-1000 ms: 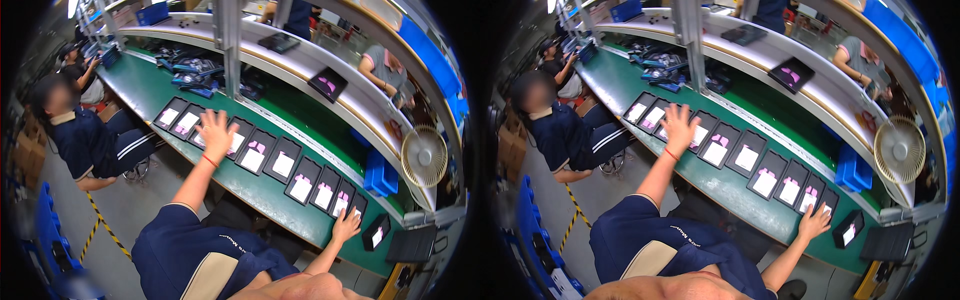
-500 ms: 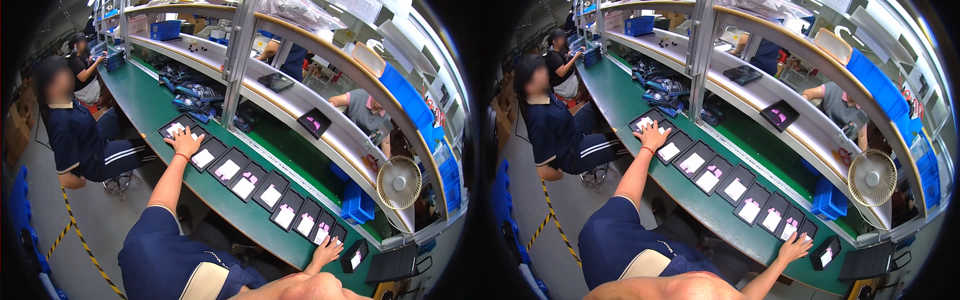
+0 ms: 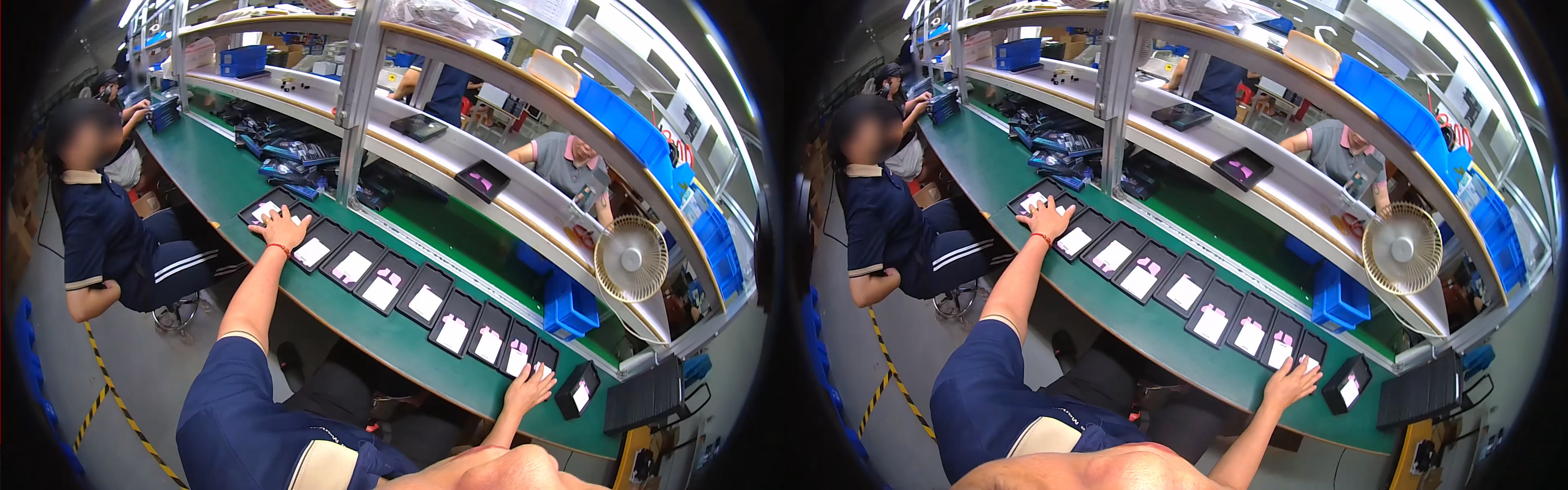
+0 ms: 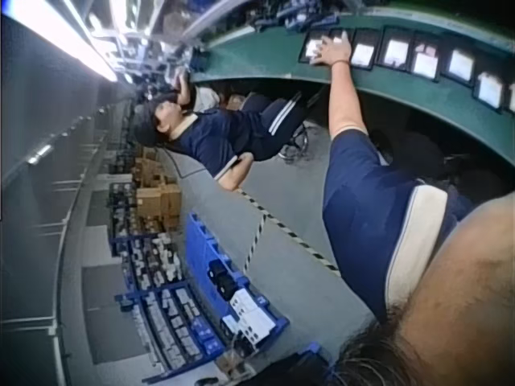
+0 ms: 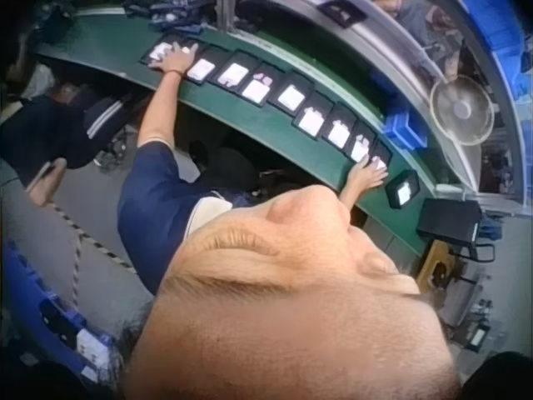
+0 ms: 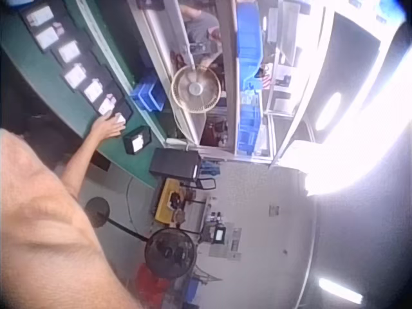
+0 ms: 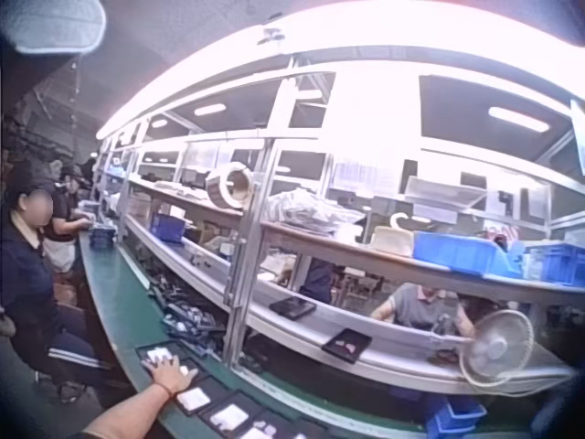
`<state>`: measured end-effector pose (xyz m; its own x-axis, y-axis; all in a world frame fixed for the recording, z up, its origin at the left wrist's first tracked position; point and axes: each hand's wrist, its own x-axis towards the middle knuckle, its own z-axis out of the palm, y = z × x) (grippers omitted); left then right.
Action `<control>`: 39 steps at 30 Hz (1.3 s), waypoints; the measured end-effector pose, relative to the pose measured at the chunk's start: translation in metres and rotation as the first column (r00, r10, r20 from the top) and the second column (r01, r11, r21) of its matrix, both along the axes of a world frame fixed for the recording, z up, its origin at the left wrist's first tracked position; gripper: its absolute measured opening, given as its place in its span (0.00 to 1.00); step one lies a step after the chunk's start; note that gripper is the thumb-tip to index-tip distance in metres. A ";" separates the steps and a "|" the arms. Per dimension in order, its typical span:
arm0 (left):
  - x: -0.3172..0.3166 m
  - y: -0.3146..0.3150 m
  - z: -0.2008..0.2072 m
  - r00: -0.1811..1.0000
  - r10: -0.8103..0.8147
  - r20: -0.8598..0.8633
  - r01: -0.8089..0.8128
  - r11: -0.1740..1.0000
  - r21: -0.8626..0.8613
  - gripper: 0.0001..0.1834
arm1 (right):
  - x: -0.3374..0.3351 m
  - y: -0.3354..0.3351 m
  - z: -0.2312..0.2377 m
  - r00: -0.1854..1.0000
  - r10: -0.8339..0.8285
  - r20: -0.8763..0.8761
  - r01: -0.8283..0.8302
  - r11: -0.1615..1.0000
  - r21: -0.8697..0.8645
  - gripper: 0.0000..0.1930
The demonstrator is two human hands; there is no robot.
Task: The recorder is assembling and packaging electronic devices (possibly tablet screens or controllers) into boxes at a factory assembly line.
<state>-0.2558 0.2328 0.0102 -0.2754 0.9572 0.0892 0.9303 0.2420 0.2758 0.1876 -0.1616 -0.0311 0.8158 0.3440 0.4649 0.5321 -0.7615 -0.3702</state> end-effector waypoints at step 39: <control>0.002 0.003 -0.001 0.999 0.011 -0.034 -0.012 0.999 -0.031 0.40 | 0.006 -0.002 -0.004 0.986 0.101 -0.135 -0.110 0.992 -0.058 0.26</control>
<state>-0.2540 0.2356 0.0092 -0.2835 0.9565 0.0687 0.9362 0.2606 0.2359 0.1938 -0.1634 -0.0349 0.8258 0.4576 0.3298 0.5608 -0.7285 -0.3934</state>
